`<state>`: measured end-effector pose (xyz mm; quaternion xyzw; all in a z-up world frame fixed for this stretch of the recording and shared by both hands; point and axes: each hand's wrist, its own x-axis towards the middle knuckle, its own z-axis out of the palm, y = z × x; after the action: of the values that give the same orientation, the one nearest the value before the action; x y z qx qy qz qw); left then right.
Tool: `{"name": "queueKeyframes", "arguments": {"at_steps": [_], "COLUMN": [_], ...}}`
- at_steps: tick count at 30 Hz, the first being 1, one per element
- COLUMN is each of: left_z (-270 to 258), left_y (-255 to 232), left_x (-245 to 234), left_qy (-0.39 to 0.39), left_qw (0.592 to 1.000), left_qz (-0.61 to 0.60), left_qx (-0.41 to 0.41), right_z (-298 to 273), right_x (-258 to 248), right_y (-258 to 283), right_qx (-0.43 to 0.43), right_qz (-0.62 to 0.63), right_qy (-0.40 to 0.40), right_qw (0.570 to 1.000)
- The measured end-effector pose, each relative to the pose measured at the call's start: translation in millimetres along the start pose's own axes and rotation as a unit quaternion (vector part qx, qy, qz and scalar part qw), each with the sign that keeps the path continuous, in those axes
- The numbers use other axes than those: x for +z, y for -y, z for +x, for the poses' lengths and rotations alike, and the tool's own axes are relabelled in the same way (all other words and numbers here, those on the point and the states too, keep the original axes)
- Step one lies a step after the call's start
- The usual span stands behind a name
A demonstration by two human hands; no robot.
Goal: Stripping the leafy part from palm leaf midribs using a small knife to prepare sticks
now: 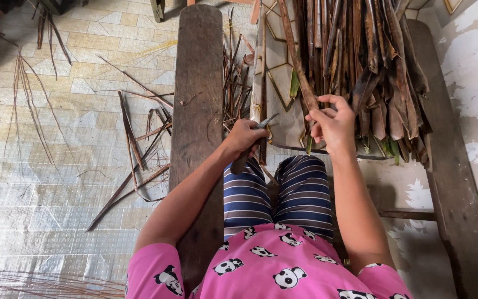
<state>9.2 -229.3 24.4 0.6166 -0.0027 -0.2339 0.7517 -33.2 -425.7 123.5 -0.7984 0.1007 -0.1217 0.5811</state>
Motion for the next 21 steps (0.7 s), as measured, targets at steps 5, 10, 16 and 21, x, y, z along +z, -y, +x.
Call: {"name": "queueKeyframes", "arguments": {"at_steps": [5, 10, 16, 21], "left_z": [0.0, 9.9, 31.4, 38.4], "left_y": [-5.3, -18.0, -27.4, -37.6], "left_x": [8.1, 18.4, 37.4, 52.3], "left_qy": [0.019, 0.021, 0.034, 0.021], "left_qw": [1.0, 0.999, 0.998, 0.997], "left_qz": [0.002, 0.02, 0.05, 0.075], "left_qx": [-0.016, -0.037, 0.001, 0.018], "right_z": [8.0, -6.5, -13.8, -18.5], "right_x": [-17.3, -20.0, -18.1, -17.7], "right_y": [-32.6, -24.9, -30.4, -30.1], "right_qx": [0.035, 0.037, 0.016, 0.008], "right_qz": [0.227, 0.281, 0.295, 0.299], "right_qy": [0.028, 0.027, 0.009, 0.006], "right_qw": [0.973, 0.959, 0.955, 0.954]}}
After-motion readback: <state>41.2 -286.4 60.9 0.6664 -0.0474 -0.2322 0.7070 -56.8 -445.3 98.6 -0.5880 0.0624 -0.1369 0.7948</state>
